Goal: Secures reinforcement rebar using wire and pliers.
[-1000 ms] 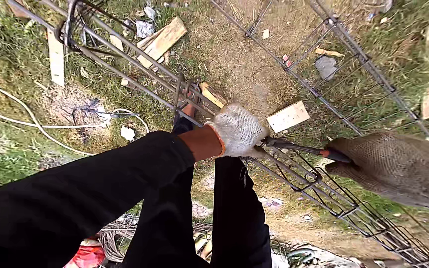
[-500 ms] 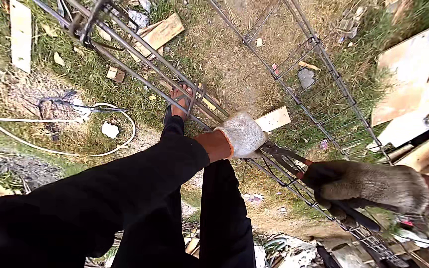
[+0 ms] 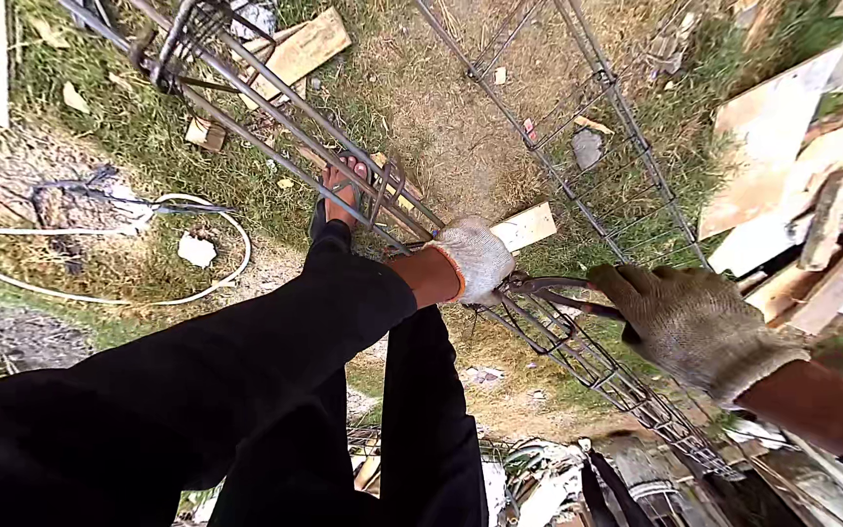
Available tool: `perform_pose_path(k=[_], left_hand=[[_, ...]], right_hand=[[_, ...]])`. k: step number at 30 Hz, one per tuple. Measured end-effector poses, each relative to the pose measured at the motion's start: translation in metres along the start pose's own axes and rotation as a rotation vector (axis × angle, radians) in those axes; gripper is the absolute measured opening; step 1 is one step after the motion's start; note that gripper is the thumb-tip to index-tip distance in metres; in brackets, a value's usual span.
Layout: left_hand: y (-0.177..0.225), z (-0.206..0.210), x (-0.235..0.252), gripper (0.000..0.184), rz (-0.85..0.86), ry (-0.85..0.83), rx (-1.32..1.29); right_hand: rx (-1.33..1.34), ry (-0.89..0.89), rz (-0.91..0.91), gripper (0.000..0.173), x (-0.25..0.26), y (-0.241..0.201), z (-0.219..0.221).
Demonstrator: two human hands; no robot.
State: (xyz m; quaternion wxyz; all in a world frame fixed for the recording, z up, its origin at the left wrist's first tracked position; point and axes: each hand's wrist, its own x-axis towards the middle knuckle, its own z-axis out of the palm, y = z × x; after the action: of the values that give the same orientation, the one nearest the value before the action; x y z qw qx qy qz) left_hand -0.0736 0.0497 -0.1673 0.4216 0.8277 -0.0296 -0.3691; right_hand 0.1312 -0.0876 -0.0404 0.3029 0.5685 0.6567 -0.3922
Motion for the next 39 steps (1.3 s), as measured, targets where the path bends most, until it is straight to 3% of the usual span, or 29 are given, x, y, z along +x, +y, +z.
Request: perform_pose_path(k=[3,7,10,13,17,21,27,28,30,34,36,39], left_hand=[[0.002,0.001,-0.001,0.047,-0.013,0.024,-0.023],[0.002,0.0,-0.002,0.048,-0.043,-0.003,-0.038],[0.002,0.0,-0.004,0.046,-0.027,0.027,-0.043],[0.0,0.006,-0.002,0.042,-0.013,0.066,-0.06],[-0.003,0.004,-0.001,0.04,0.003,0.065,-0.06],[0.0,-0.004,-0.005,0.04,0.021,0.067,-0.036],[0.004,-0.003,-0.009,0.038,0.019,0.037,-0.048],[0.004,-0.003,-0.009,0.038,0.016,0.028,-0.057],[0.002,-0.002,-0.01,0.038,0.011,0.018,-0.078],[-0.002,0.012,-0.008,0.04,-0.016,0.045,-0.065],[-0.003,0.011,-0.006,0.041,-0.01,0.029,-0.051],[-0.009,0.009,-0.001,0.04,-0.013,0.014,-0.053]], right_hand=[[-0.125,0.199,-0.013,0.03,0.012,0.004,0.001],[-0.227,0.3,-0.046,0.031,0.02,0.009,0.005],[-0.206,0.248,-0.045,0.036,0.021,0.017,0.01],[-0.21,0.136,0.04,0.024,0.016,0.01,0.007],[-0.244,-0.066,0.159,0.031,0.011,-0.01,-0.016],[0.094,-0.473,0.268,0.026,0.009,-0.014,-0.042],[1.271,-0.969,0.579,0.019,0.0,-0.016,-0.039],[1.352,-1.005,0.603,0.019,0.0,-0.015,-0.036],[1.27,-0.924,0.599,0.022,0.002,-0.018,-0.034],[0.779,-0.684,0.475,0.032,-0.003,-0.033,-0.037],[0.883,-0.686,0.499,0.032,-0.005,-0.035,-0.032],[1.395,-0.686,0.578,0.028,-0.006,-0.039,-0.016]])
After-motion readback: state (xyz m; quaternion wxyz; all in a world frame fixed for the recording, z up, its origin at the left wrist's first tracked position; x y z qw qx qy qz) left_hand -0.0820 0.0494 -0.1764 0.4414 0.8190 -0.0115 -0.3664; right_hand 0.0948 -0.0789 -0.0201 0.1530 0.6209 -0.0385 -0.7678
